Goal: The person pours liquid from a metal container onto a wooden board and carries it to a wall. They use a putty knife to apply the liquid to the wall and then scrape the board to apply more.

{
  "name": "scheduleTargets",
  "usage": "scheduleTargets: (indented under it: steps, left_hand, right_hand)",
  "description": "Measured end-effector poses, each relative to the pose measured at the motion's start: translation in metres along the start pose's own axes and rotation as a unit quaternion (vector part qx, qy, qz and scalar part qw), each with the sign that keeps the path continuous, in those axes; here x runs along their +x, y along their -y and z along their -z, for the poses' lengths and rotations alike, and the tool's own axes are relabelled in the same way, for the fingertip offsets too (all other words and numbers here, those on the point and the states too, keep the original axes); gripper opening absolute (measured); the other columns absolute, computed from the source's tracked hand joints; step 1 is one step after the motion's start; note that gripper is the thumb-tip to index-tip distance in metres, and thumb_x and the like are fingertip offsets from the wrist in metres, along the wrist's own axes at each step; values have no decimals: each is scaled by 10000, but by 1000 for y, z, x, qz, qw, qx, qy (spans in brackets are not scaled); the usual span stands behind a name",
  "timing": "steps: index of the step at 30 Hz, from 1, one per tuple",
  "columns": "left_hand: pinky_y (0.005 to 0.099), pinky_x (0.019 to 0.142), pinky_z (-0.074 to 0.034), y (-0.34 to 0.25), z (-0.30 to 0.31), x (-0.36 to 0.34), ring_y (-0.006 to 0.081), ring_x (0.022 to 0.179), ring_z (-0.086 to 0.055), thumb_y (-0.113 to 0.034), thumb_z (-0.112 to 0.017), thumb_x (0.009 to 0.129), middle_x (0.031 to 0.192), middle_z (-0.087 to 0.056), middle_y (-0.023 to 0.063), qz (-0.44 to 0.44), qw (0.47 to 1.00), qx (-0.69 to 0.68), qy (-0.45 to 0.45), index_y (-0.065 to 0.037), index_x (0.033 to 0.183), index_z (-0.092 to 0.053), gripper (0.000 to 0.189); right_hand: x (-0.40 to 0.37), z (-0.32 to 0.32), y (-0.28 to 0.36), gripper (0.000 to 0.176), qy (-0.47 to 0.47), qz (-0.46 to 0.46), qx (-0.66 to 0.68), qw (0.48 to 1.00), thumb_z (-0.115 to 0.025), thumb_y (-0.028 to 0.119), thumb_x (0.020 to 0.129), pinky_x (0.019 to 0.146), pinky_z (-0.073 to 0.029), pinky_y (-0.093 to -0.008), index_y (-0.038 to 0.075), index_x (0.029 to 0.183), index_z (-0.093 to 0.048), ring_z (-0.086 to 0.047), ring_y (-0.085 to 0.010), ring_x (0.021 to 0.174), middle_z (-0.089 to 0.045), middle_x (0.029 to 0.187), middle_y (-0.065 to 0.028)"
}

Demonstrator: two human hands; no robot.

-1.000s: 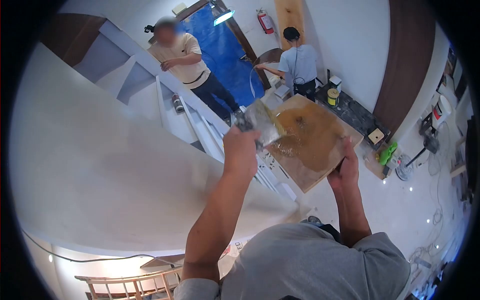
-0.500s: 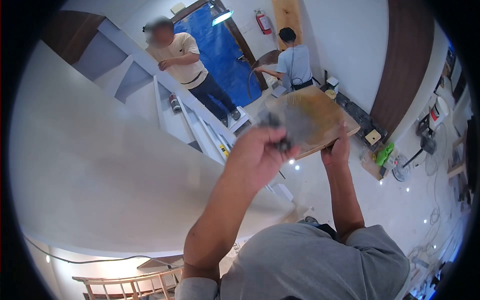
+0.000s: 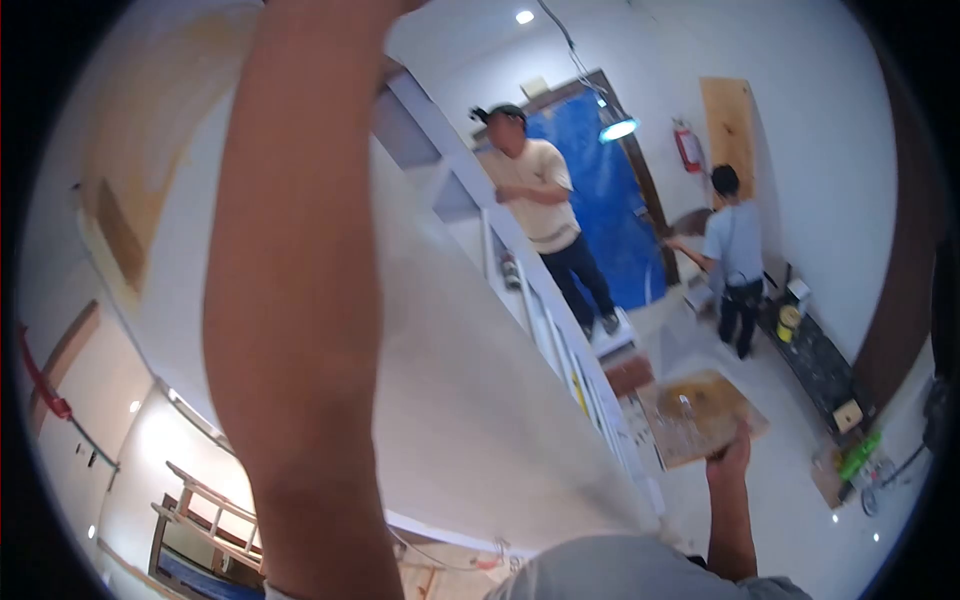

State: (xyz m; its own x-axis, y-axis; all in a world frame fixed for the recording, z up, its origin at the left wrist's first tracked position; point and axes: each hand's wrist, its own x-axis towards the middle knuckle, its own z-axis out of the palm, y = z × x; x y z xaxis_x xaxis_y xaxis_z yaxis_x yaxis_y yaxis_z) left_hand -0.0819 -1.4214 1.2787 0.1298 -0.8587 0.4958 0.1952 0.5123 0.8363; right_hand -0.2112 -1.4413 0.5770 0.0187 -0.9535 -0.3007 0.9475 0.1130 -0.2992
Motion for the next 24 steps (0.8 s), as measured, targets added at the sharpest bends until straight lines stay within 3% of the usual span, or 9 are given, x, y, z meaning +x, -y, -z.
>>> scheduleTargets:
  steps: [3,5,7,10,13,16,19,22,24]
  left_hand:
    - [408,921,-520,-74,9,2,300,921,-614,-144,-564,986,976,-641,179,-170,964,169,-117,20,1046,-630,187]
    - [393,918,-531,-103,11,-7,296,953,-629,-115,-550,980,1015,-660,166,-291,867,373,-153,17,1064,-654,189]
    - [375,937,-555,-114,24,-33,297,1081,-631,-12,-462,993,1206,-638,168,-392,646,640,-136,53,1206,-597,260]
    - [388,963,-537,-156,56,-19,312,1117,-618,3,-520,928,1234,-648,128,-474,83,873,-79,4,1227,-615,314]
    - [401,977,-527,-169,69,-28,323,1137,-608,-6,-560,862,1241,-649,111,-432,3,899,71,-10,1217,-633,362]
    - [357,951,-530,-175,74,-21,292,1091,-620,14,-550,848,1178,-651,96,-416,-56,897,136,-10,1111,-671,291]
    - [384,927,-532,-179,69,-12,300,1077,-625,26,-555,830,1117,-666,92,-425,-51,890,158,-2,1042,-693,255]
    - [390,890,-532,-195,63,10,312,1042,-635,25,-576,797,1021,-676,111,-395,-11,899,189,-2,991,-705,235]
    - [403,918,-530,-199,55,18,344,1060,-642,9,-608,772,1069,-699,151,-343,6,926,156,11,1014,-722,267]
  right_hand:
    - [3,5,-6,571,-36,-6,-12,999,-490,446,1041,1043,-492,-445,62,1462,-446,-580,-293,1260,-565,1411,-122]
    - [6,11,-8,579,-37,-7,-29,999,-498,453,1037,1036,-496,-445,59,1458,-445,-585,-294,1249,-564,1402,-122]
    - [6,16,-9,584,-46,-8,-49,998,-512,456,1032,1031,-498,-448,53,1450,-450,-588,-295,1242,-565,1391,-124]
    - [18,28,-15,591,-19,2,-18,1000,-533,467,1021,1013,-507,-447,50,1434,-468,-590,-295,1238,-576,1367,-125]
    - [27,44,-22,597,-19,-2,-26,999,-541,466,1017,1017,-502,-449,45,1434,-469,-588,-293,1237,-572,1375,-127]
    - [27,46,-27,600,2,6,-23,1000,-544,458,1017,1031,-494,-447,40,1440,-462,-581,-291,1240,-567,1381,-126]
    - [20,40,-29,604,1,-9,-19,1000,-547,452,1015,1039,-487,-441,37,1444,-457,-575,-291,1243,-564,1384,-128]
    - [11,37,-29,604,51,4,-22,998,-542,453,1016,1039,-487,-436,36,1444,-458,-573,-288,1246,-563,1383,-126]
    - [5,35,-28,602,60,-6,-23,998,-535,455,1018,1034,-490,-436,37,1445,-457,-576,-286,1241,-566,1376,-125]
